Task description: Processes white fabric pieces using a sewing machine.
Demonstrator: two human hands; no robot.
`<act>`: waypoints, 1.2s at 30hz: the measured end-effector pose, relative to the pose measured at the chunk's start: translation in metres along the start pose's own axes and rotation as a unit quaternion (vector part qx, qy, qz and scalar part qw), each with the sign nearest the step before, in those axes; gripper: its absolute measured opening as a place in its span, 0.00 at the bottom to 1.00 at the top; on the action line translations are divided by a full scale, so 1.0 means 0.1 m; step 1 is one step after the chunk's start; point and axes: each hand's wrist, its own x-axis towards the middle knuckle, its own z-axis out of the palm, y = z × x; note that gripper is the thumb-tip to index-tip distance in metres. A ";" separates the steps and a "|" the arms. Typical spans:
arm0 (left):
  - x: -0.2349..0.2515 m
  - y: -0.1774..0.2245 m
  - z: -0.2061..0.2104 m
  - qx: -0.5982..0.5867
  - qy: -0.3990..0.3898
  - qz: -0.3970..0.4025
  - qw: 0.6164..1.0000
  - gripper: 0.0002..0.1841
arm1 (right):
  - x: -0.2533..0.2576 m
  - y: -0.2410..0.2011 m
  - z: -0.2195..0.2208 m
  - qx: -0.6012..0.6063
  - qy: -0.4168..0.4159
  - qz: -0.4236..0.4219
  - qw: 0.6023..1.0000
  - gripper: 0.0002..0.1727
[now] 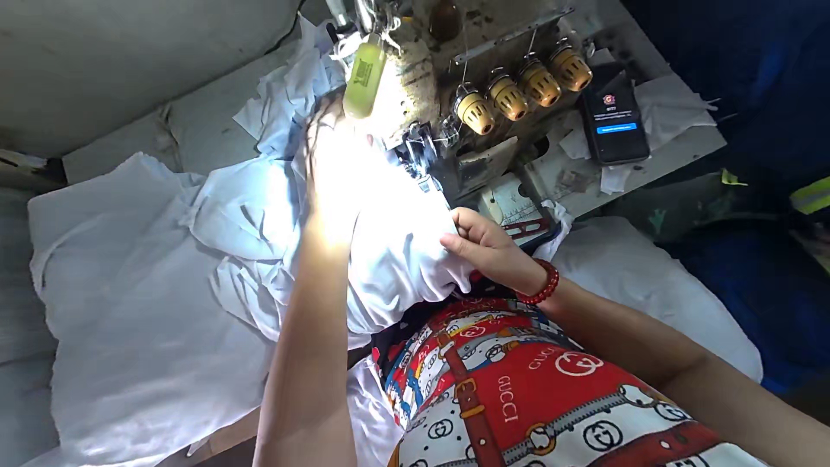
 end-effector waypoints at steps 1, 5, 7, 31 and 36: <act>-0.13 0.04 -0.02 -0.028 0.030 -0.006 0.999 0.23 | -0.05 0.01 0.01 -0.002 -0.003 0.009 1.000 0.06; -0.99 0.24 -0.22 -0.063 0.058 -0.025 0.996 0.25 | -0.35 0.07 -0.03 -0.013 -0.024 0.034 0.999 0.11; -1.42 0.24 -0.27 -0.055 0.013 -0.090 0.994 0.33 | -0.49 0.09 -0.09 -0.006 -0.044 0.071 0.996 0.12; -1.81 0.75 0.05 -0.575 -0.077 -0.240 0.778 0.06 | -0.40 0.36 0.06 -0.087 0.074 -0.034 0.993 0.19; -2.04 0.76 0.10 -0.598 -0.131 -0.211 0.762 0.07 | -0.14 0.17 0.04 -0.015 0.046 0.088 0.995 0.29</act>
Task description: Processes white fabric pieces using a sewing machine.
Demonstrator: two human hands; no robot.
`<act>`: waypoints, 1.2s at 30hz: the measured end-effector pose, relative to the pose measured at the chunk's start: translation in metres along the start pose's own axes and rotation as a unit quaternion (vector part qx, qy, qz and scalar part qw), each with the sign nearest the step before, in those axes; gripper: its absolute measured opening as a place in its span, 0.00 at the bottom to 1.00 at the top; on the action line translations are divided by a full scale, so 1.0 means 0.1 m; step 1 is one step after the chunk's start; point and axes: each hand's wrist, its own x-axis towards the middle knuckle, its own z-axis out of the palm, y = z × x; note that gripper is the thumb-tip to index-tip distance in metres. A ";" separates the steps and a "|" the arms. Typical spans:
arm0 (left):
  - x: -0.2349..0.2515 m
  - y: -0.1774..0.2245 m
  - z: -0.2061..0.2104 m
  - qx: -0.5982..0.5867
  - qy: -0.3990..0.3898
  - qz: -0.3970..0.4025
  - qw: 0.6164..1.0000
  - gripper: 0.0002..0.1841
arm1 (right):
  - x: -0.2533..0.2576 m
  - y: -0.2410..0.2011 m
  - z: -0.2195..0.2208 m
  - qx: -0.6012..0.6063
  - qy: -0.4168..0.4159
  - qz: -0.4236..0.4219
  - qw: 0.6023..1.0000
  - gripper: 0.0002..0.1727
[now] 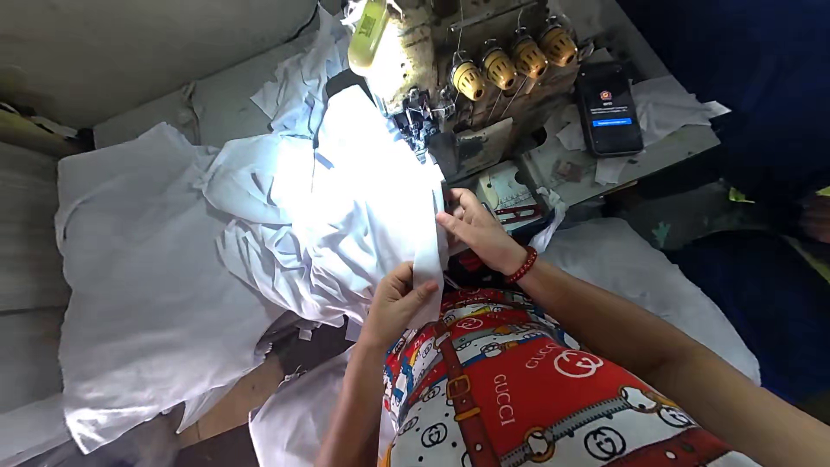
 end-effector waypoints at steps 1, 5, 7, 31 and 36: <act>-0.06 0.01 -0.02 0.025 0.006 0.005 1.000 0.08 | 0.00 0.00 -0.01 0.003 -0.010 0.005 1.000 0.28; -0.36 0.25 -0.12 0.087 0.078 0.136 0.984 0.12 | -0.12 0.18 -0.07 -0.035 -0.089 -0.041 0.995 0.18; -0.41 0.41 -0.19 0.093 0.070 0.248 0.962 0.12 | -0.19 0.25 -0.05 -0.065 -0.103 -0.077 0.990 0.09; -0.53 0.03 0.18 0.457 -0.041 0.307 0.833 0.09 | -1.02 0.24 -0.06 0.078 -0.187 0.045 0.978 0.10; -0.55 -0.04 0.17 0.445 -0.040 0.325 0.833 0.08 | -1.13 0.21 -0.08 0.057 -0.181 0.061 0.980 0.09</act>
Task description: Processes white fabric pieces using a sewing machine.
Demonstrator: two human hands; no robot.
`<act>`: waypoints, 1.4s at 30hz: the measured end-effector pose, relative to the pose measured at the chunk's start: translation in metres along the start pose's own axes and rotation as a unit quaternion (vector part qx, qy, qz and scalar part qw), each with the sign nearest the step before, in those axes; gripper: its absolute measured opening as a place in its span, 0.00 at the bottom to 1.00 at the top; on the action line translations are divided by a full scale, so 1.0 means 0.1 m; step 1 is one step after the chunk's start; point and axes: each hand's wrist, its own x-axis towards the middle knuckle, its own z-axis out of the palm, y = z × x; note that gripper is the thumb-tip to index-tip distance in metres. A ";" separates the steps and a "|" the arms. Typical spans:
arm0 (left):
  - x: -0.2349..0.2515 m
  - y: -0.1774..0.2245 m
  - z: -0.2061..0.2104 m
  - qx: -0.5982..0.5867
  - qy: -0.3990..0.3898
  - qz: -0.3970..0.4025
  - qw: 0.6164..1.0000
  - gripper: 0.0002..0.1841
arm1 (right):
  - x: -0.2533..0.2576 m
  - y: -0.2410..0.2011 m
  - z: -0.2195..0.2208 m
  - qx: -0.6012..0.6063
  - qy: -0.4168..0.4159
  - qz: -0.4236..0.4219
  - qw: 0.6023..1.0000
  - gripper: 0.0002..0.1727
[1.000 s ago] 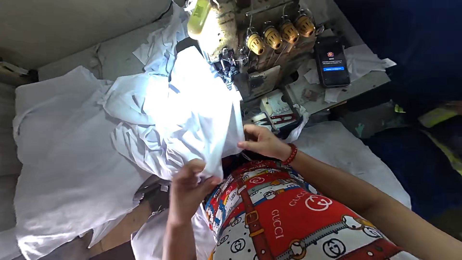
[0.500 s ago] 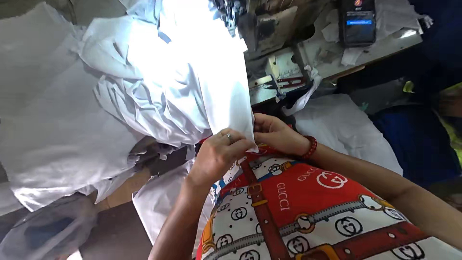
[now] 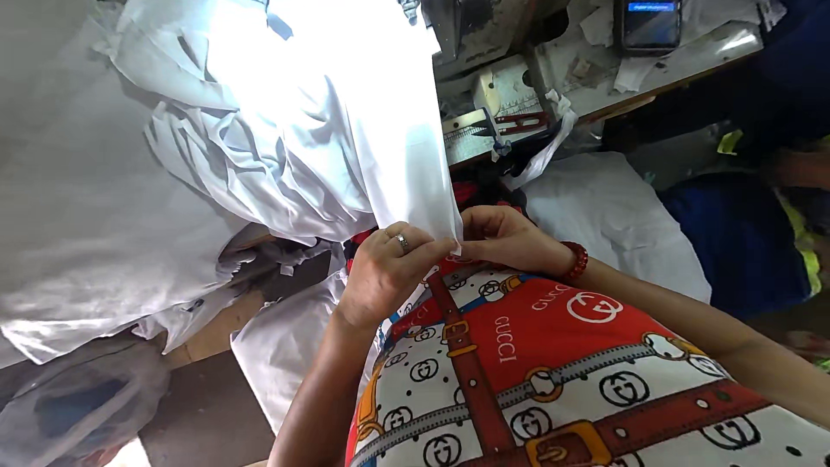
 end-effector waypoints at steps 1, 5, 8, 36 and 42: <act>-0.02 -0.01 0.02 0.009 0.002 0.014 1.000 0.08 | -0.01 -0.01 -0.01 0.008 -0.004 0.006 1.000 0.09; -0.13 -0.10 0.23 0.110 0.066 0.069 0.989 0.06 | 0.00 -0.04 -0.06 0.069 -0.027 0.044 0.996 0.08; -0.11 -0.10 0.34 0.097 0.121 0.055 0.986 0.05 | 0.09 -0.07 -0.12 0.078 -0.033 0.043 0.995 0.11; 1.29 -0.86 -0.12 0.195 0.002 0.017 0.981 0.27 | 1.04 -0.65 -0.38 -0.049 0.176 -0.173 0.968 0.13; 1.35 -0.99 -0.33 0.155 0.036 0.053 0.986 0.11 | 1.15 -0.70 -0.47 -0.168 0.175 -0.247 0.938 0.06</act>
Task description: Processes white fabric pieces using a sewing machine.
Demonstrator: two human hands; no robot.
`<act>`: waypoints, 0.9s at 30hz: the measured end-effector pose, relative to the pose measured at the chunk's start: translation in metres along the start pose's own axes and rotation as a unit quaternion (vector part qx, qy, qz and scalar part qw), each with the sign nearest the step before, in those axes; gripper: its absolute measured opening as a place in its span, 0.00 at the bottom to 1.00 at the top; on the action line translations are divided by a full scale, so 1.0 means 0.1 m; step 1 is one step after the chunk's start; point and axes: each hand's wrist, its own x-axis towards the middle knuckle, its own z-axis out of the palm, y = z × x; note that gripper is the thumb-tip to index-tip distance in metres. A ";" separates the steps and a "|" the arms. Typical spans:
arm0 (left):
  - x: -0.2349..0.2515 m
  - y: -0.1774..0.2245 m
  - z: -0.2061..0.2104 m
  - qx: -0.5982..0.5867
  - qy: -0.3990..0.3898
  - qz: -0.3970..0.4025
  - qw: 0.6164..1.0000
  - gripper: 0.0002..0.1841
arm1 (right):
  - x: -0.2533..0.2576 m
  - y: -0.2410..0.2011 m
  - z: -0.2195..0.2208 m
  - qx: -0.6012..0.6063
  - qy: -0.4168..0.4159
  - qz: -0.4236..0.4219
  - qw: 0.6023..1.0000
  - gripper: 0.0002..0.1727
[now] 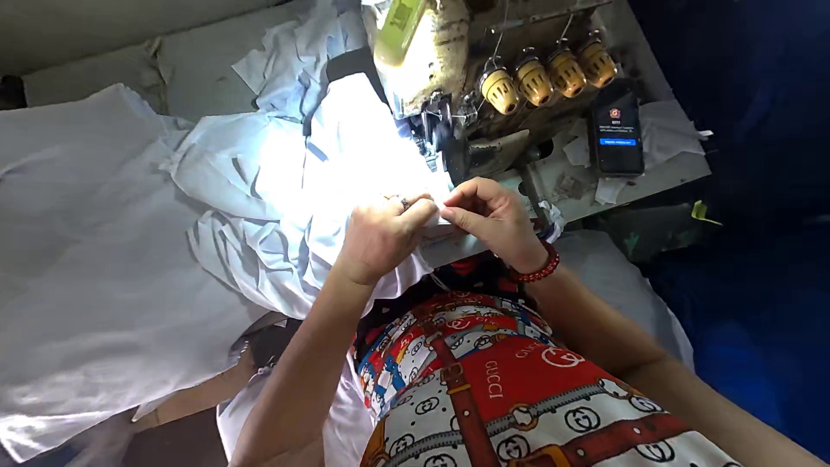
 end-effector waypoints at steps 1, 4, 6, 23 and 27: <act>0.01 -0.06 -0.04 -0.003 -0.015 0.011 1.000 0.12 | 0.02 0.01 0.00 -0.038 0.002 -0.022 0.999 0.06; 0.12 -0.25 -0.12 -0.016 -0.039 0.015 0.999 0.13 | 0.12 0.04 0.00 -0.145 0.007 -0.082 0.986 0.11; 0.21 -0.38 -0.15 -0.026 -0.048 0.008 0.998 0.13 | 0.15 0.02 -0.01 -0.186 -0.003 -0.084 0.979 0.14; -0.09 -0.08 -0.54 0.036 -0.056 -0.330 0.942 0.12 | -0.10 -0.01 0.19 -0.132 -0.094 -0.174 0.971 0.11; -0.34 0.49 -0.46 0.008 -0.058 -0.277 0.959 0.10 | -0.08 0.05 0.21 -0.154 -0.150 -0.242 0.946 0.17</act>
